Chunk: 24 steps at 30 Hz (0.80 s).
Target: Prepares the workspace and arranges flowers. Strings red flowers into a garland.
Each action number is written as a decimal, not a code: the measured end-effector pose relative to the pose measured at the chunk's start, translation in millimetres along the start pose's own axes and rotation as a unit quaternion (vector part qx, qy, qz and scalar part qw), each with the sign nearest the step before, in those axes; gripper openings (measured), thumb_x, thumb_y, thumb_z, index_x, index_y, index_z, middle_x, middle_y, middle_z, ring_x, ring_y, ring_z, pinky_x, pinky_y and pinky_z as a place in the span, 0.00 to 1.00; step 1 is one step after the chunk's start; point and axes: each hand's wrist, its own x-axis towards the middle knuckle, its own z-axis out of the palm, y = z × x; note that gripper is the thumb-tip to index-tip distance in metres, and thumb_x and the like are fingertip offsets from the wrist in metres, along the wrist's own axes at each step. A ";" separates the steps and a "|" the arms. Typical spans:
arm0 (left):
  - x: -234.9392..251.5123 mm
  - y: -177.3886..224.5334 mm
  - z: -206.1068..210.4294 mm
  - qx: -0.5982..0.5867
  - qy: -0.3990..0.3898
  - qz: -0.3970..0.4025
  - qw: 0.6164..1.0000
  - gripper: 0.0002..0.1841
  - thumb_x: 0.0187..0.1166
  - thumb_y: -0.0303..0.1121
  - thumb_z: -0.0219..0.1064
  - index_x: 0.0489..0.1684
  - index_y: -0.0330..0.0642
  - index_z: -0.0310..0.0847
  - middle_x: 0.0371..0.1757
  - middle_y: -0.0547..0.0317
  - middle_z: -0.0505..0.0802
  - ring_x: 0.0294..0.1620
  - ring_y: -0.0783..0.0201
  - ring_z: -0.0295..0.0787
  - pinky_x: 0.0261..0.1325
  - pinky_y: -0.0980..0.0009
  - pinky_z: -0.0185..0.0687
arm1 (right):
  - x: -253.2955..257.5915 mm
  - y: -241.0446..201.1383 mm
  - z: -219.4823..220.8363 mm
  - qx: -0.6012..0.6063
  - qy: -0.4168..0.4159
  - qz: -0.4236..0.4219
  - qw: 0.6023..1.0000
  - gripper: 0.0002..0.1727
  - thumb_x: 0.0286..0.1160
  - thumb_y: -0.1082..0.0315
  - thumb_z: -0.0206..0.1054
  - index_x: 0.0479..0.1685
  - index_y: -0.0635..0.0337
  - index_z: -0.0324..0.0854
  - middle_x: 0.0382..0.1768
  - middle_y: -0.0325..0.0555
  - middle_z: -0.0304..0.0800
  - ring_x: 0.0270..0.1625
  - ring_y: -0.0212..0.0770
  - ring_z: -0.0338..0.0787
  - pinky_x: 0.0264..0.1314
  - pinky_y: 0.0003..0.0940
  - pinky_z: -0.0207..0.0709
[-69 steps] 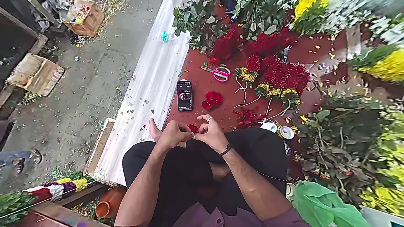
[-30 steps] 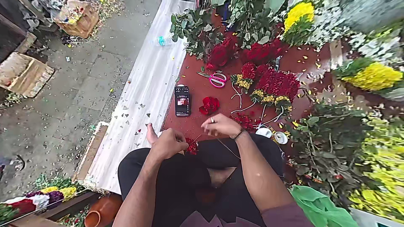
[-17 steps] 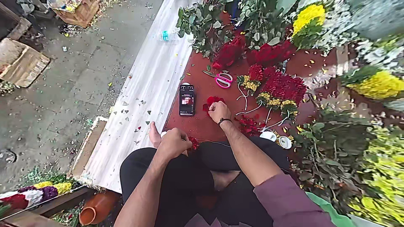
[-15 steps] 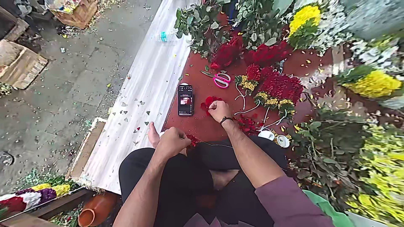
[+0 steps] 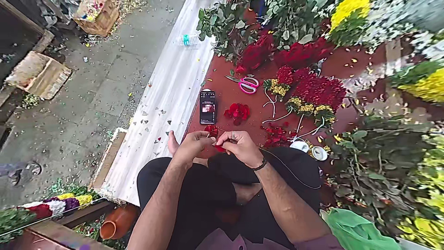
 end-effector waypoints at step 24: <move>-3.0 1.9 4.6 0.055 0.009 0.056 0.997 0.10 0.75 0.25 0.72 0.51 0.33 0.91 0.33 0.57 0.95 0.28 0.70 0.84 0.37 0.74 0.80 | -0.5 4.7 7.0 0.056 0.078 -0.030 0.995 0.20 0.63 0.77 0.79 0.55 0.64 0.82 0.36 0.52 0.94 0.31 0.47 0.93 0.33 0.39 0.91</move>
